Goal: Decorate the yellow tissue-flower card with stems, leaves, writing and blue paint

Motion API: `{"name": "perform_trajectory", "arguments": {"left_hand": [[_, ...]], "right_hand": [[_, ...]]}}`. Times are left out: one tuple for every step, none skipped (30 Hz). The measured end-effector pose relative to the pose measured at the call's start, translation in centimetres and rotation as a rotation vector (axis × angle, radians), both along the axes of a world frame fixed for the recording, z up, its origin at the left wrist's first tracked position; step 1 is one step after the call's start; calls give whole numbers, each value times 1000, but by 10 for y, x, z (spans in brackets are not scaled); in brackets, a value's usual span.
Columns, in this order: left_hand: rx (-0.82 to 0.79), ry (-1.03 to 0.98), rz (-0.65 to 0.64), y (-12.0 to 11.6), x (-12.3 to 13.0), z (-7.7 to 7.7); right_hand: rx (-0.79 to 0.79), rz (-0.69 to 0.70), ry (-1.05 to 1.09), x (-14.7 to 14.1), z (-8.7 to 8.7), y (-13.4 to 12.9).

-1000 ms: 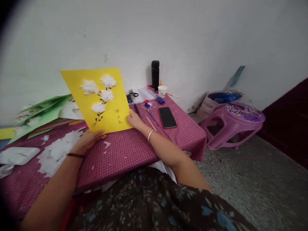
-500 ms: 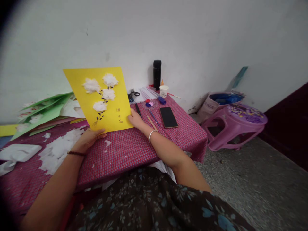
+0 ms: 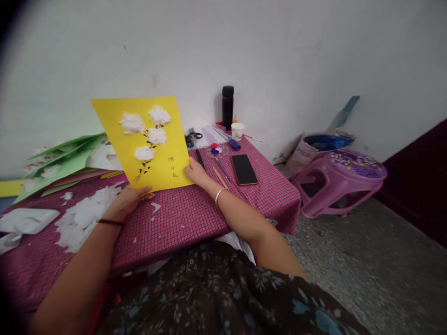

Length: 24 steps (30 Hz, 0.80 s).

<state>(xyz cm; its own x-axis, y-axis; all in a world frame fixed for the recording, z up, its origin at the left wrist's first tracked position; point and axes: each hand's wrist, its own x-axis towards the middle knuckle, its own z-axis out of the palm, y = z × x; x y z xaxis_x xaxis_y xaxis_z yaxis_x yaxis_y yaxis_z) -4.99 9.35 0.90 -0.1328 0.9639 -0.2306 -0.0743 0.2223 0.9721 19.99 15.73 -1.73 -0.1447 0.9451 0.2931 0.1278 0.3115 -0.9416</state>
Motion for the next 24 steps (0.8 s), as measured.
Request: {"name": "perform_trajectory", "arguments": {"left_hand": [[2, -2, 0, 0, 0, 0], [3, -4, 1, 0, 0, 0], [4, -6, 3, 0, 0, 0], [2, -7, 5, 1, 0, 0], [-3, -7, 6, 1, 0, 0], [-10, -6, 6, 1, 0, -1], [-18, -5, 4, 2, -1, -1], [-27, -3, 1, 2, -1, -2], [-34, -2, -4, 3, -2, -3], [-41, 0, -9, 3, -2, -3], [-48, 1, -14, 3, -3, -4], [-54, 2, -17, 4, -4, -5], [-58, 3, -20, 4, -4, -6], [-60, 3, -24, 5, -5, -6], [-60, 1, -27, 5, -6, -7], [-57, -1, -30, 5, -6, -8], [-50, -6, -35, 6, -7, -8], [-42, -12, -41, 6, -7, -9], [-33, -18, -51, 5, -7, -9], [-24, -26, -65, 5, -7, -9], [-14, -35, -82, 4, -6, -9], [-5, -46, -102, 2, -5, -9], [3, -58, -124, 1, -4, -8], [15, -74, -144, -2, -2, -7]], "right_hand": [[2, 0, 1, 0, 0, 0], [4, -2, 1, 0, 0, 0], [4, -2, 1, 0, 0, 0], [4, -1, 0, 0, 1, -1], [3, 0, 0, 0, 1, -1], [1, 0, 1, 0, 2, -1], [0, 1, 2, 1, 3, -2], [-2, 1, 4, 1, 3, -3], [-5, 0, 7, 1, 4, -3], [-9, -2, 10, 1, 4, -3], [-15, -3, 15, 1, 4, -4], [-21, -4, 20, 1, 4, -4], [-28, -4, 26, 0, 4, -4], [-35, -5, 34, 0, 4, -5], [-42, -6, 43, -1, 4, -5], [-51, -8, 54, -1, 4, -5], [-61, -11, 66, -2, 4, -5], [-68, -15, 77, -2, 5, -6], [-76, -16, 94, -2, 7, -6], [-89, -18, 122, -2, 9, -7], [-109, -17, 162, -1, 12, -7], [-132, -14, 210, 0, 15, -8], [-159, -12, 263, 1, 18, -8], [-189, -11, 313, 3, 22, -9]]}}
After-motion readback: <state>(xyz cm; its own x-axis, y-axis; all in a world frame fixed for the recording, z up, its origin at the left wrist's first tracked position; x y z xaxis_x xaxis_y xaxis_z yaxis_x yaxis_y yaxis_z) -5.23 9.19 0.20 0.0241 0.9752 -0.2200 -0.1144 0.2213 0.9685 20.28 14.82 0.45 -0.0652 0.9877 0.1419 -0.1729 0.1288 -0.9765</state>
